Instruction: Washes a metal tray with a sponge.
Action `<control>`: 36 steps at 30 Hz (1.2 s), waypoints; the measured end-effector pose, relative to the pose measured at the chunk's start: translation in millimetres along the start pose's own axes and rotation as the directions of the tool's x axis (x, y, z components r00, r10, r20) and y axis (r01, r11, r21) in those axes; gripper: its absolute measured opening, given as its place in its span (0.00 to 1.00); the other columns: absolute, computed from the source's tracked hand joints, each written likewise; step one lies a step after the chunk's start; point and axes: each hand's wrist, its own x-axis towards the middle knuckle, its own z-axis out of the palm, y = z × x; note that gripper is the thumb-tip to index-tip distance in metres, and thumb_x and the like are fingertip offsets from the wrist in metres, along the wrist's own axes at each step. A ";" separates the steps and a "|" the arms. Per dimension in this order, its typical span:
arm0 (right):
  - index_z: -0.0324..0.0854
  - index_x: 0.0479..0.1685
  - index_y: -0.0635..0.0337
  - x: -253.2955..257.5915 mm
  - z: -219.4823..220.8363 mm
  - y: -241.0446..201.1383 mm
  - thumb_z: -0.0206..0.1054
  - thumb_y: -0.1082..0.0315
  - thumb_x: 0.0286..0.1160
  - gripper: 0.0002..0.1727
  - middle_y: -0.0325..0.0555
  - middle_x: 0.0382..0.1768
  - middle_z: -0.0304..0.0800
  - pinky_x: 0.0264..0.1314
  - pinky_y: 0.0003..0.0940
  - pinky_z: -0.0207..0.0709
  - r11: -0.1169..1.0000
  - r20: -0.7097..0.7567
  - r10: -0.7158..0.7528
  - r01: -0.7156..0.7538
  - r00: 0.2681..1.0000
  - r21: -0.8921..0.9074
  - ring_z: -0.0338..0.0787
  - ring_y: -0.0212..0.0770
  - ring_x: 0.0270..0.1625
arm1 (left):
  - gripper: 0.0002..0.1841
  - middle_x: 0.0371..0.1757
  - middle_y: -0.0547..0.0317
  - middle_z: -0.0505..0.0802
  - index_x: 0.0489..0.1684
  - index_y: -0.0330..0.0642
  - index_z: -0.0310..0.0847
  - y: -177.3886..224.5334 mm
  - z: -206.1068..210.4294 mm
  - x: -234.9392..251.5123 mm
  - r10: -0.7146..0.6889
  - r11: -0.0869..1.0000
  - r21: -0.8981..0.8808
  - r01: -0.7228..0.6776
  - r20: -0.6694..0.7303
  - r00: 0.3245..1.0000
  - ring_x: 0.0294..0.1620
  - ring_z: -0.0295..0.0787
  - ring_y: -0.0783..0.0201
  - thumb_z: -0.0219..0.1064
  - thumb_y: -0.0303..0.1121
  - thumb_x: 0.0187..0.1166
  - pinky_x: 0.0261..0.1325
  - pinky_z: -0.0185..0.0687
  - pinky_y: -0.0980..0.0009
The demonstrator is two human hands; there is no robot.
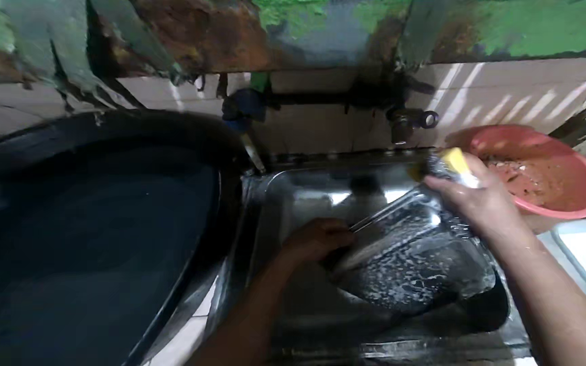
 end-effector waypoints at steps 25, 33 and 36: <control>0.82 0.68 0.62 -13.9 13.9 139.7 0.76 0.60 0.76 0.24 0.62 0.57 0.90 0.65 0.66 0.78 0.957 0.097 0.267 -0.253 0.959 -0.140 0.89 0.59 0.60 | 0.15 0.34 0.57 0.87 0.61 0.40 0.83 -58.3 36.3 -2.6 -0.168 0.915 -0.400 -0.057 -0.505 0.847 0.25 0.79 0.69 0.57 0.40 0.92 0.29 0.79 0.71; 0.64 0.84 0.55 -23.2 12.9 154.8 0.65 0.54 0.84 0.32 0.54 0.63 0.85 0.63 0.50 0.80 0.826 -0.035 0.507 -0.475 0.861 0.303 0.87 0.43 0.58 | 0.19 0.50 0.51 0.88 0.70 0.37 0.76 -89.5 21.6 -12.2 -0.279 0.890 -0.438 0.127 -0.302 0.912 0.44 0.84 0.64 0.59 0.39 0.90 0.49 0.83 0.65; 0.72 0.79 0.58 -4.1 -11.2 81.2 0.73 0.60 0.78 0.31 0.61 0.64 0.85 0.68 0.61 0.75 0.930 -0.068 0.363 -0.357 0.929 0.087 0.86 0.53 0.64 | 0.18 0.59 0.46 0.90 0.66 0.38 0.83 -49.4 3.1 -8.1 -0.219 0.976 -0.006 0.219 -0.036 0.975 0.58 0.87 0.57 0.64 0.40 0.87 0.65 0.82 0.55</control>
